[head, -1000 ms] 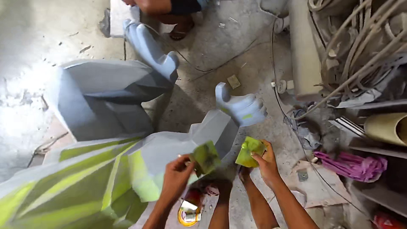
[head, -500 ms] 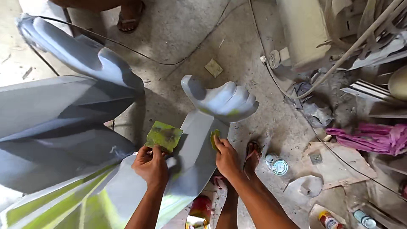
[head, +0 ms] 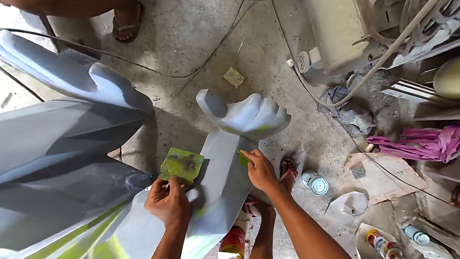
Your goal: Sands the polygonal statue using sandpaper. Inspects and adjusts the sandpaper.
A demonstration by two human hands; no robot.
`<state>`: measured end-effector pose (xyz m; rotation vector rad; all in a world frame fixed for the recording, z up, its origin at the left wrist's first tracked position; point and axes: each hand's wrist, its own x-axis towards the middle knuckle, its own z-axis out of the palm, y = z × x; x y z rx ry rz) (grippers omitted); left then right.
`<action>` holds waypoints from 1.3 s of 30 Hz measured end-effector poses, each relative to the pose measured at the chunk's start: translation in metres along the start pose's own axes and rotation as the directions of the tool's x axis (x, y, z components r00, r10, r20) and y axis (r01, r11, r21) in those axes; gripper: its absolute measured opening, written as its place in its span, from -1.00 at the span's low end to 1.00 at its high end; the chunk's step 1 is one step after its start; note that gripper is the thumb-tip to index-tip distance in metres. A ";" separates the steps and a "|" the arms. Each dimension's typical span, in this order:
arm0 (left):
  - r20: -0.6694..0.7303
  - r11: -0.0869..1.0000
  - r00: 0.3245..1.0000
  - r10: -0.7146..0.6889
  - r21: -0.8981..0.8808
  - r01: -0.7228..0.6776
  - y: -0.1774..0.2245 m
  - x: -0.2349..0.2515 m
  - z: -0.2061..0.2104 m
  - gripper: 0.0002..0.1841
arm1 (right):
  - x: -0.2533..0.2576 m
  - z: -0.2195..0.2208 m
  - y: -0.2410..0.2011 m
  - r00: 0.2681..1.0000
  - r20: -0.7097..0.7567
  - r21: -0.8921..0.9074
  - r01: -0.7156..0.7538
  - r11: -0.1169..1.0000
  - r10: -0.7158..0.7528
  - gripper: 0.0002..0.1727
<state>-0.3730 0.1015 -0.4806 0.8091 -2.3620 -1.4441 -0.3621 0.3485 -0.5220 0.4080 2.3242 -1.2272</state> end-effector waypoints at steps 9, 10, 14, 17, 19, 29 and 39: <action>0.004 1.000 1.000 0.019 0.012 -0.019 -0.001 -0.001 -0.001 -0.96 | -0.038 -0.019 0.004 0.970 0.206 0.104 0.106 0.989 -0.126 -0.50; 0.010 0.999 1.000 0.025 0.023 -0.025 -0.001 -0.001 -0.001 -0.96 | -0.024 -0.023 0.009 0.983 0.126 0.113 0.118 0.986 -0.132 -0.53; 0.004 1.000 1.000 0.014 0.025 -0.014 0.002 -0.001 0.000 -0.96 | 0.034 -0.008 0.025 0.977 -0.122 -0.021 0.171 0.985 -0.172 -0.45; 0.021 1.000 1.000 0.002 0.011 -0.002 0.002 -0.001 0.000 -0.96 | 0.032 0.017 0.020 0.984 -0.110 -0.150 0.123 0.981 -0.141 -0.31; 0.014 1.000 1.000 0.003 0.006 -0.004 -0.003 -0.001 -0.001 -0.97 | 0.020 0.021 0.019 0.990 -0.065 -0.200 0.109 0.974 -0.124 -0.27; -0.009 1.000 1.000 0.009 0.021 -0.009 0.002 -0.001 0.001 -0.95 | 0.041 0.000 0.032 0.973 -0.103 -0.086 0.200 0.976 -0.208 -0.37; -0.012 1.000 1.000 0.015 0.009 -0.015 0.003 -0.001 0.002 -0.94 | 0.038 0.017 0.027 0.960 -0.197 -0.096 0.184 0.978 -0.200 -0.41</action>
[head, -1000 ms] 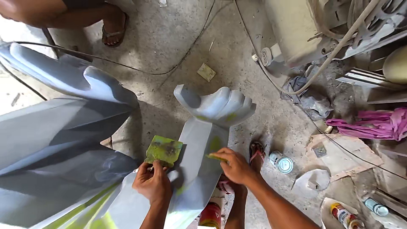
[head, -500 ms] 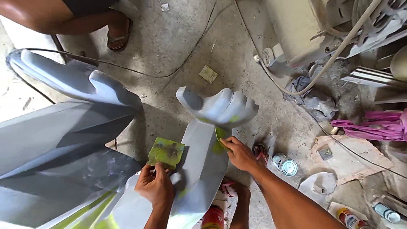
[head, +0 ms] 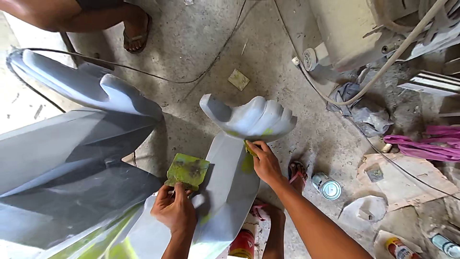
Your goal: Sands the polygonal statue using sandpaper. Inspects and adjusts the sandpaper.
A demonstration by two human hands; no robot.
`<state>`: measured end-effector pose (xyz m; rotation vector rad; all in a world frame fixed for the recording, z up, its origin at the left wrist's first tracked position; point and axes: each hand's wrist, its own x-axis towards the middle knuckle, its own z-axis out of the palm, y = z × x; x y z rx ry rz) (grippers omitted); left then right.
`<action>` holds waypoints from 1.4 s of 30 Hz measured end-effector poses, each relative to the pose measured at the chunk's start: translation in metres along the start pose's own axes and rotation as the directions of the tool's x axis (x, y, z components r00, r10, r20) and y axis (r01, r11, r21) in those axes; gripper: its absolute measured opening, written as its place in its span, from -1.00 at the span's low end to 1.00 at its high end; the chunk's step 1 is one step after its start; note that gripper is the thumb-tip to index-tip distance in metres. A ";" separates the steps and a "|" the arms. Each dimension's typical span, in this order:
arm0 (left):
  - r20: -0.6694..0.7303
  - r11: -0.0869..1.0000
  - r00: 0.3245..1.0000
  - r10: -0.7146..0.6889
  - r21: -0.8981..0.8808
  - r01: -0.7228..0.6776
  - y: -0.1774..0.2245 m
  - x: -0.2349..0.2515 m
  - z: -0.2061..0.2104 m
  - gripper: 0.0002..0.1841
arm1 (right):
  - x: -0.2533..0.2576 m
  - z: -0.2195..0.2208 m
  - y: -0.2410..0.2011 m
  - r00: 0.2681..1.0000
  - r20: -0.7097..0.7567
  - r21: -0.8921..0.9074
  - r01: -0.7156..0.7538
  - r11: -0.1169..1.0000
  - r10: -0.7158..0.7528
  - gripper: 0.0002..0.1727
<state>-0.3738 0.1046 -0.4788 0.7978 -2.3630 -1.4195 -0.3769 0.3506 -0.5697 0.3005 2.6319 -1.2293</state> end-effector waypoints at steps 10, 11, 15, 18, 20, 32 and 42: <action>0.001 0.999 1.000 -0.024 -0.022 0.024 -0.002 0.001 0.001 -0.95 | -0.040 -0.013 -0.042 0.979 0.141 0.082 -0.158 0.984 0.146 -0.44; 0.007 1.000 1.000 -0.021 -0.015 0.021 -0.002 0.000 0.001 -0.95 | -0.056 -0.012 -0.052 0.974 0.159 0.080 -0.178 0.981 0.164 -0.43; 0.006 1.000 1.000 -0.023 -0.003 0.023 0.002 0.002 0.001 -0.94 | -0.111 -0.004 -0.088 0.982 0.123 0.110 -0.155 0.982 0.142 -0.27; 0.005 1.000 1.000 -0.025 0.000 0.025 0.002 0.001 0.000 -0.95 | -0.132 -0.011 -0.093 0.984 0.170 0.137 -0.077 0.988 0.053 -0.26; 0.004 1.000 1.000 -0.012 -0.001 0.012 -0.001 0.002 -0.001 -0.95 | -0.126 -0.029 -0.086 0.964 0.264 0.188 -0.029 0.982 -0.022 -0.35; 0.018 1.000 1.000 -0.021 0.000 0.021 0.000 0.004 0.003 -0.92 | -0.007 -0.004 -0.001 0.974 0.226 -0.090 0.043 0.995 -0.021 -0.28; 0.056 0.999 0.998 -0.025 -0.028 0.027 -0.004 0.003 -0.003 -0.93 | -0.042 -0.036 0.045 0.961 0.238 0.085 0.122 0.989 -0.139 -0.35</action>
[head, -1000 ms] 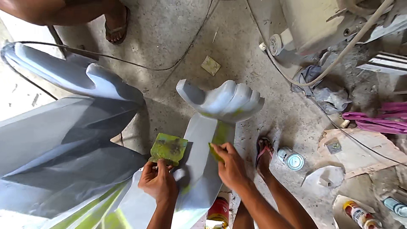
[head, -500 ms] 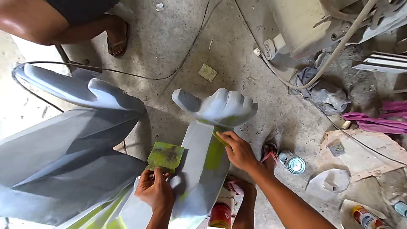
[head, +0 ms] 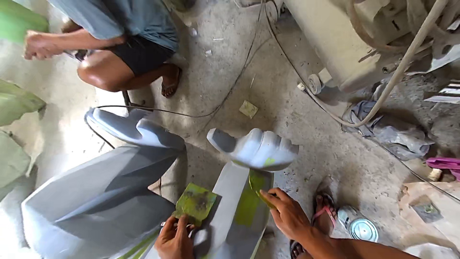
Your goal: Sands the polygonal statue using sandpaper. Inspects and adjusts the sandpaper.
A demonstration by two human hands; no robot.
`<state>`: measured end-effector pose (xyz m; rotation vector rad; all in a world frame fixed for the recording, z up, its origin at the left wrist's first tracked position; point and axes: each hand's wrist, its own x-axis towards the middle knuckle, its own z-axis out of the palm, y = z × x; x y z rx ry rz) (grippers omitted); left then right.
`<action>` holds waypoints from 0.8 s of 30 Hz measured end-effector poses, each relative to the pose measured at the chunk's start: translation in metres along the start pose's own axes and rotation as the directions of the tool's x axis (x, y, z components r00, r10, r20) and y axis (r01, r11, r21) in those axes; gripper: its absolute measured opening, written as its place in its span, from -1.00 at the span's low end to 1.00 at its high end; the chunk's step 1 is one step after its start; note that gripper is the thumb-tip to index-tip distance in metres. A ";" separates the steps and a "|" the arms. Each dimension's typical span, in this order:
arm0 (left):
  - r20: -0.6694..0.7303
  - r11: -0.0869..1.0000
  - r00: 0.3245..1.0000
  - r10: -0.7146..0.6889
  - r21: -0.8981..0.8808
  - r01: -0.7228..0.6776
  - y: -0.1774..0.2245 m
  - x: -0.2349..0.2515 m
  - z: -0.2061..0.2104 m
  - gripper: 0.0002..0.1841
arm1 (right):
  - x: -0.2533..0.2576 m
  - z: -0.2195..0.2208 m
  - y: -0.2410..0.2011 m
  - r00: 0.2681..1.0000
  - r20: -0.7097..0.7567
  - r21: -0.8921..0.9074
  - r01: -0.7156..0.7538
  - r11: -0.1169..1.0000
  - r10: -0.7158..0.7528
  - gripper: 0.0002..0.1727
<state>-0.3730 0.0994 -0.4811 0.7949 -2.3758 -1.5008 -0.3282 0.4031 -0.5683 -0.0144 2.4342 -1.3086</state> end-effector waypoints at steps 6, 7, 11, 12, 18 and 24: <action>0.135 0.997 0.991 0.015 -0.081 -0.004 -0.001 0.001 -0.014 -0.87 | 0.065 0.028 -0.007 0.986 -0.154 -0.080 -0.069 0.994 0.056 -0.37; 0.168 0.995 0.985 0.039 -0.100 -0.022 -0.003 0.002 -0.014 -0.87 | 0.069 0.029 -0.011 0.982 -0.167 -0.113 -0.102 0.988 0.082 -0.37; 0.229 0.980 0.960 0.160 -0.154 -0.127 -0.007 0.001 -0.015 -0.85 | 0.060 0.020 -0.028 0.984 -0.093 -0.104 -0.159 0.982 0.150 -0.45; 0.239 0.975 0.955 0.176 -0.177 -0.135 -0.008 0.002 -0.014 -0.84 | 0.054 0.020 -0.034 0.987 -0.077 -0.100 -0.149 0.984 0.142 -0.44; 0.265 0.947 0.940 0.216 -0.293 -0.135 -0.006 0.005 -0.008 -0.83 | -0.027 0.042 -0.096 0.982 -0.161 -0.060 0.087 0.994 -0.095 -0.37; 0.263 0.937 0.942 0.207 -0.331 -0.113 -0.004 0.006 -0.009 -0.82 | -0.092 0.070 -0.137 0.969 -0.178 -0.003 0.171 0.985 -0.169 -0.45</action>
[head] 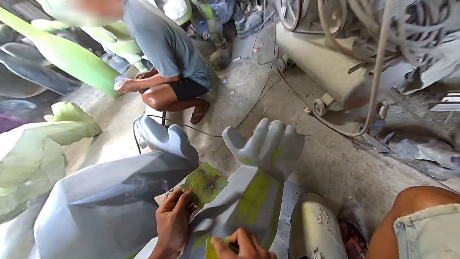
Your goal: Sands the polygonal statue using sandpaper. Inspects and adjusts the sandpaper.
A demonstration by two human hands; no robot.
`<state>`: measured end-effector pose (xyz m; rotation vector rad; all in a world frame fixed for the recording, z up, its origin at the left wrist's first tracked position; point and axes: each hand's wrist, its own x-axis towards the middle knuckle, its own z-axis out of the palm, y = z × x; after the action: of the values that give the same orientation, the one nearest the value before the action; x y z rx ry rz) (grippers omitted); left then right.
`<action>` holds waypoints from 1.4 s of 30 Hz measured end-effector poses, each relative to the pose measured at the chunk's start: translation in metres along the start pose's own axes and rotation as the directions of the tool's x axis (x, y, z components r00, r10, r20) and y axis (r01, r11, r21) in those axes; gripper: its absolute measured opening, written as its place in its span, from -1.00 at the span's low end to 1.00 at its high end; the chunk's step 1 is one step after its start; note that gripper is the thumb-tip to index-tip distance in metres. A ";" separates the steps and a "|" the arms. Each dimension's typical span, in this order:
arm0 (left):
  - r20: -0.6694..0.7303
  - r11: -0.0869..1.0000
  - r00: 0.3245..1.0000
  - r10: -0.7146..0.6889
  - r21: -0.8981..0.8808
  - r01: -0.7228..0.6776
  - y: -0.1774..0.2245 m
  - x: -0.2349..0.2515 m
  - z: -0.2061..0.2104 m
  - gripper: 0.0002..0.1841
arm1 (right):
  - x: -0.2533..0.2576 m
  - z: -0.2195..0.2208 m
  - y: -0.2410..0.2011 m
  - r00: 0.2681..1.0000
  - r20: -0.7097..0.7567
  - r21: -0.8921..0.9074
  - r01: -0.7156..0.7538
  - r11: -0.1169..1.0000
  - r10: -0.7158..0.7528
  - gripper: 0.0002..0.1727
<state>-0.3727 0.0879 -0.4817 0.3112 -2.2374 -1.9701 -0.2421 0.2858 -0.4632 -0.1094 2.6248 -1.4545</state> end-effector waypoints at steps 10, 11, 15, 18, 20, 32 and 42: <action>0.040 0.999 0.998 0.043 -0.011 -0.042 -0.004 0.006 -0.003 -0.83 | 0.119 -0.053 0.171 0.998 0.008 -0.096 0.056 0.994 -0.055 -0.42; 0.039 0.999 0.998 0.045 -0.007 -0.044 -0.004 0.006 -0.002 -0.84 | 0.125 -0.045 0.180 0.999 0.026 -0.131 0.044 0.990 -0.040 -0.43; 0.036 1.000 0.999 0.023 -0.004 -0.023 -0.001 0.003 0.002 -0.83 | 0.122 -0.015 0.187 0.999 0.051 -0.302 0.012 0.953 0.003 -0.38; 0.050 1.000 0.999 0.018 -0.007 -0.017 -0.001 0.003 0.004 -0.84 | 0.103 -0.019 0.194 0.988 0.156 -0.342 0.048 0.939 0.006 -0.23; 0.065 1.000 0.998 0.014 -0.014 -0.013 -0.002 0.003 0.004 -0.85 | 0.090 -0.030 0.208 0.974 0.222 -0.316 0.119 0.941 -0.048 -0.22; 0.063 0.999 0.998 -0.012 0.030 0.010 0.003 0.002 0.002 -0.80 | 0.102 -0.030 0.186 0.992 0.118 -0.089 -0.032 0.996 0.042 -0.48; 0.069 0.999 0.997 -0.019 0.045 0.016 0.002 0.003 0.001 -0.81 | -0.004 -0.004 0.108 0.997 -0.026 -0.135 0.064 0.989 -0.068 -0.27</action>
<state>-0.3764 0.0883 -0.4800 0.2720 -2.3313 -1.9715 -0.2386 0.3473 -0.5522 -0.1918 2.7673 -1.3081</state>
